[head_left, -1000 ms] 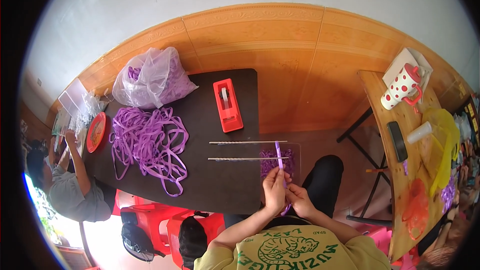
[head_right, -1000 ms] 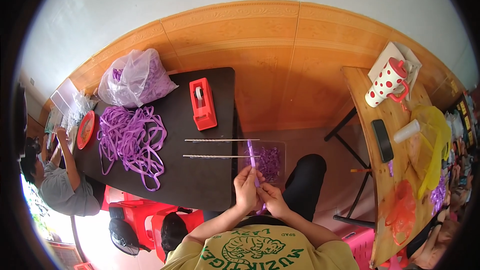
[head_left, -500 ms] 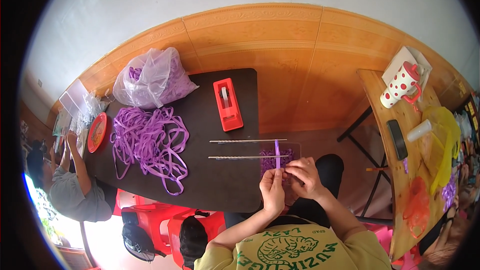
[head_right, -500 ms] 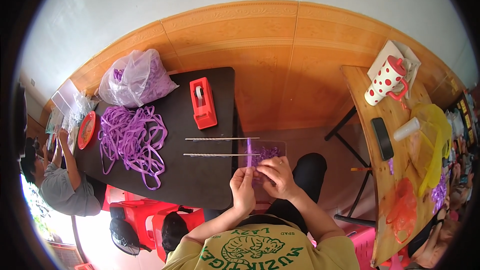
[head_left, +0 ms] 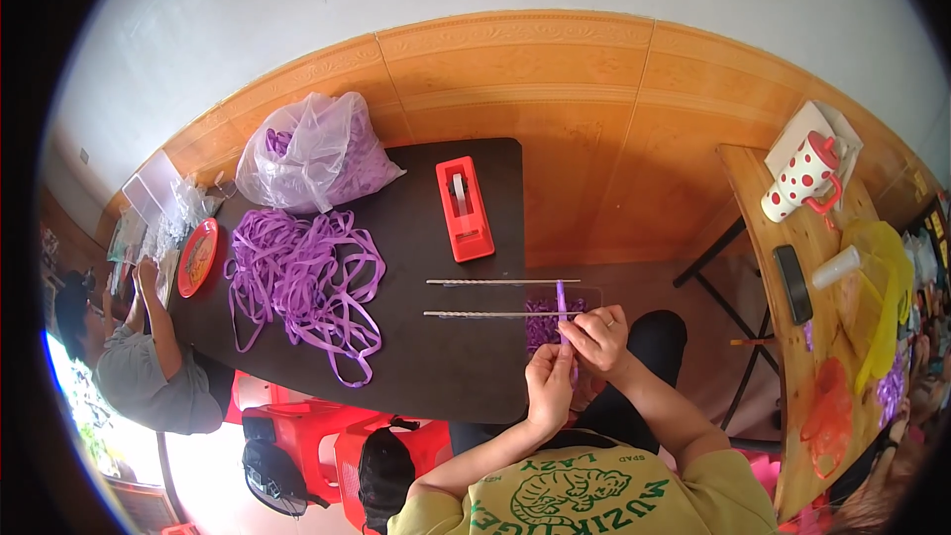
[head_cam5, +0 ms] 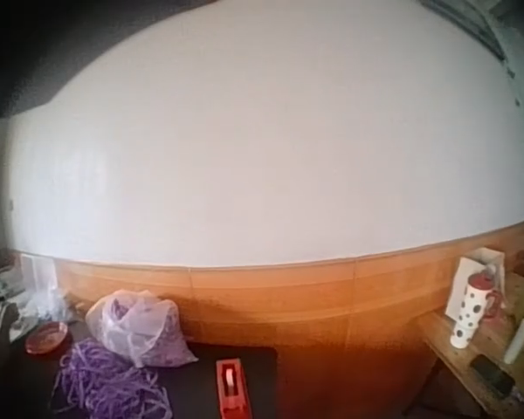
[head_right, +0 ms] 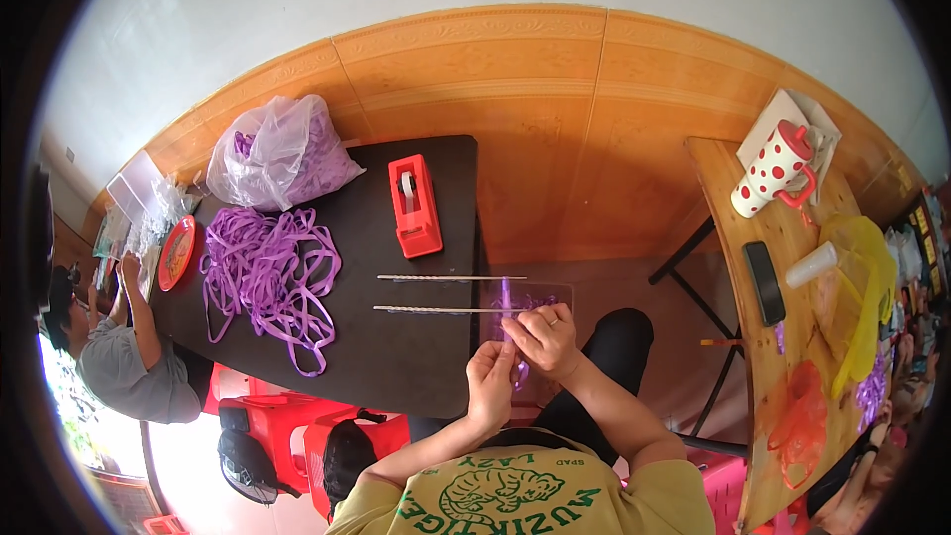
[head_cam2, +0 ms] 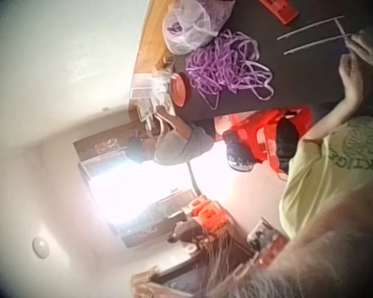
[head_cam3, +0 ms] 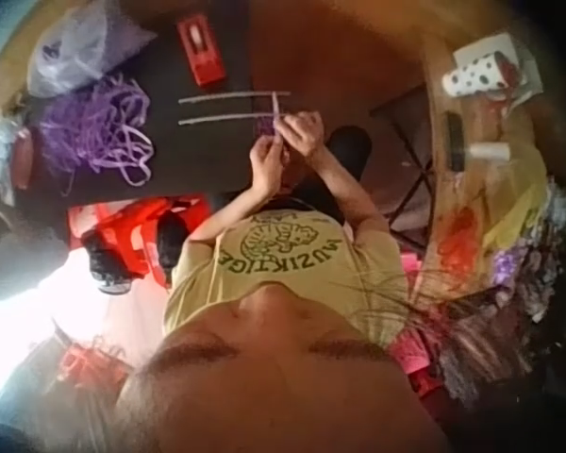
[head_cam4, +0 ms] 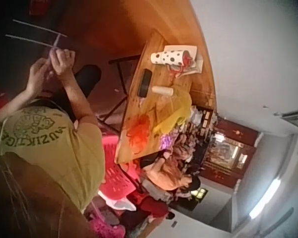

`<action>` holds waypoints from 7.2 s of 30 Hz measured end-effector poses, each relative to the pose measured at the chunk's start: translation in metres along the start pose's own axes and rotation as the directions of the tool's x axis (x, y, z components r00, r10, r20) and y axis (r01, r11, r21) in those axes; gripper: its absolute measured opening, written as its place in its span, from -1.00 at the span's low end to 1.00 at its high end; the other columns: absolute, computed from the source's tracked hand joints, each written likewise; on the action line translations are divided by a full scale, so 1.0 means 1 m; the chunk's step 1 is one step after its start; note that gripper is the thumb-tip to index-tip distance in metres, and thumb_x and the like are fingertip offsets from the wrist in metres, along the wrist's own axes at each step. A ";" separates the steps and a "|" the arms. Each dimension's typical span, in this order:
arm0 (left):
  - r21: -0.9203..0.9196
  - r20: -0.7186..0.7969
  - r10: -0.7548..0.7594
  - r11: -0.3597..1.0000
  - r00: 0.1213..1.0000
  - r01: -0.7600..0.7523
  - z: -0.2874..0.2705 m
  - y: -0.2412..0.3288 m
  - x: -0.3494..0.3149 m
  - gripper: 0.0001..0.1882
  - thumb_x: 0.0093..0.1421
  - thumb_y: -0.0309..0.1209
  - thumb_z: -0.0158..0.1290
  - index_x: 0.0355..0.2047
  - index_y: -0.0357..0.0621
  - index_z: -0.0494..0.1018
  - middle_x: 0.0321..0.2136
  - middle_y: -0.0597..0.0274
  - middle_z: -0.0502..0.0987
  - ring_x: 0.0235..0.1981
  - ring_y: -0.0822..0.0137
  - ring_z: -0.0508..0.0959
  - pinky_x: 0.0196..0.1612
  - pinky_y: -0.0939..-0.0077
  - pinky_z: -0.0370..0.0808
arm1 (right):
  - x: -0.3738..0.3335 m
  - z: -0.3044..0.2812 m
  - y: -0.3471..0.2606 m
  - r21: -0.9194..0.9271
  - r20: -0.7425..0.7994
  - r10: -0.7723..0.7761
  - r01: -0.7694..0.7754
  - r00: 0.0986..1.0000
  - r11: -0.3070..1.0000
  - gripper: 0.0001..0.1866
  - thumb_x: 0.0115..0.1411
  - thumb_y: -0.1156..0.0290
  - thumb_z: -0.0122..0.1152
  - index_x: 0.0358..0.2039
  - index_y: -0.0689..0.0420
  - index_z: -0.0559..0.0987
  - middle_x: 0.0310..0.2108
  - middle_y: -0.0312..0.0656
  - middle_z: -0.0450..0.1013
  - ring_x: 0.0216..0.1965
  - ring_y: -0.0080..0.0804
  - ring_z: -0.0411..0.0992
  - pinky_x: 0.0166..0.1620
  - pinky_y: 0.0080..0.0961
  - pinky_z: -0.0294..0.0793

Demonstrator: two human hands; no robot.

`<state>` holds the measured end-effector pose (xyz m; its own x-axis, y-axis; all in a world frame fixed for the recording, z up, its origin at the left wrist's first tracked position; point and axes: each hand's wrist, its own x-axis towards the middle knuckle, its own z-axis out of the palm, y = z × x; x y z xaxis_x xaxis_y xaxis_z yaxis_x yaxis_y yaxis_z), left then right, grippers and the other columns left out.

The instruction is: Wrapping and weaving purple ribbons around two horizontal metal rods to create a pattern.

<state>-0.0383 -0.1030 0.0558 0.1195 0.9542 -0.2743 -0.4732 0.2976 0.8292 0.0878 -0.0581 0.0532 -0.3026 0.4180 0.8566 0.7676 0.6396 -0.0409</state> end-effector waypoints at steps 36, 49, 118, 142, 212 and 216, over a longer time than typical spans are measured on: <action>0.238 0.067 0.076 0.967 0.995 -0.090 -0.020 -0.034 0.050 -0.79 0.27 -0.38 -0.01 -0.16 -0.23 0.46 -0.35 0.29 0.55 -0.40 0.54 0.45 -0.28 0.67 0.38 | 0.073 0.034 0.083 0.609 0.753 0.534 -0.714 0.384 -0.346 -0.93 0.16 0.54 0.15 -0.43 0.20 0.58 -0.52 -0.33 0.48 -0.49 -0.63 0.41 -0.40 -0.68 0.35; -0.244 0.154 0.102 0.968 0.983 -0.062 -0.008 -0.020 0.050 -0.81 0.27 -0.44 -0.11 -0.20 -0.24 0.44 -0.28 0.17 0.54 -0.39 0.42 0.49 -0.24 0.56 0.36 | 0.045 -0.005 0.089 0.795 0.607 0.391 -0.525 0.692 -0.304 -0.87 0.09 0.45 0.23 -0.51 0.23 0.51 -0.58 -0.27 0.32 -0.49 -0.49 0.25 -0.42 -0.59 0.19; 0.016 0.055 0.031 0.999 0.998 -0.032 -0.003 0.002 -0.002 -0.85 0.30 -0.48 -0.09 -0.30 -0.28 0.45 -0.52 0.36 0.45 -0.49 0.59 0.37 -0.37 0.74 0.33 | -0.017 -0.059 -0.056 0.422 0.828 0.391 -0.906 0.402 0.040 -0.92 0.19 0.58 0.10 -0.36 0.32 0.53 -0.46 -0.26 0.45 -0.42 -0.65 0.38 -0.38 -0.65 0.38; 0.024 0.095 0.074 0.997 0.993 -0.076 -0.002 0.009 -0.028 -0.81 0.31 -0.38 -0.06 -0.18 -0.27 0.35 -0.47 0.33 0.52 -0.51 0.60 0.46 -0.50 0.77 0.38 | 0.025 -0.022 0.001 0.056 0.180 -0.288 0.283 0.940 0.958 -0.74 -0.12 0.36 0.17 -0.36 0.15 0.59 -0.47 -0.34 0.34 -0.50 -0.50 0.27 -0.46 -0.53 0.18; 0.804 0.398 0.067 0.454 0.915 -0.383 0.030 0.108 0.136 -0.81 0.00 -0.45 0.19 -0.53 -0.38 0.49 -0.69 0.11 0.49 -0.73 0.32 0.47 -0.65 0.47 0.37 | 0.114 0.052 0.126 0.529 0.759 0.566 -0.812 0.323 -0.246 -0.85 0.05 0.42 0.31 -0.60 0.11 0.54 -0.67 -0.40 0.38 -0.64 -0.69 0.28 -0.56 -0.71 0.18; 0.733 0.306 -0.195 0.673 0.932 -0.100 0.024 0.108 0.156 -0.85 0.06 -0.54 0.14 -0.59 -0.39 0.48 -0.69 0.17 0.49 -0.80 0.43 0.43 -0.78 0.63 0.24 | 0.114 0.059 0.133 0.475 0.750 0.585 -0.867 0.308 -0.152 -0.83 0.10 0.34 0.28 -0.56 0.11 0.56 -0.66 -0.40 0.40 -0.63 -0.70 0.29 -0.56 -0.72 0.21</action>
<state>-0.0497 0.0784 0.1144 0.4708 0.8405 -0.2681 0.3088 0.1276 0.9425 0.1223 0.1128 0.1153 -0.0680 0.9870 -0.1458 -0.1221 -0.1533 -0.9806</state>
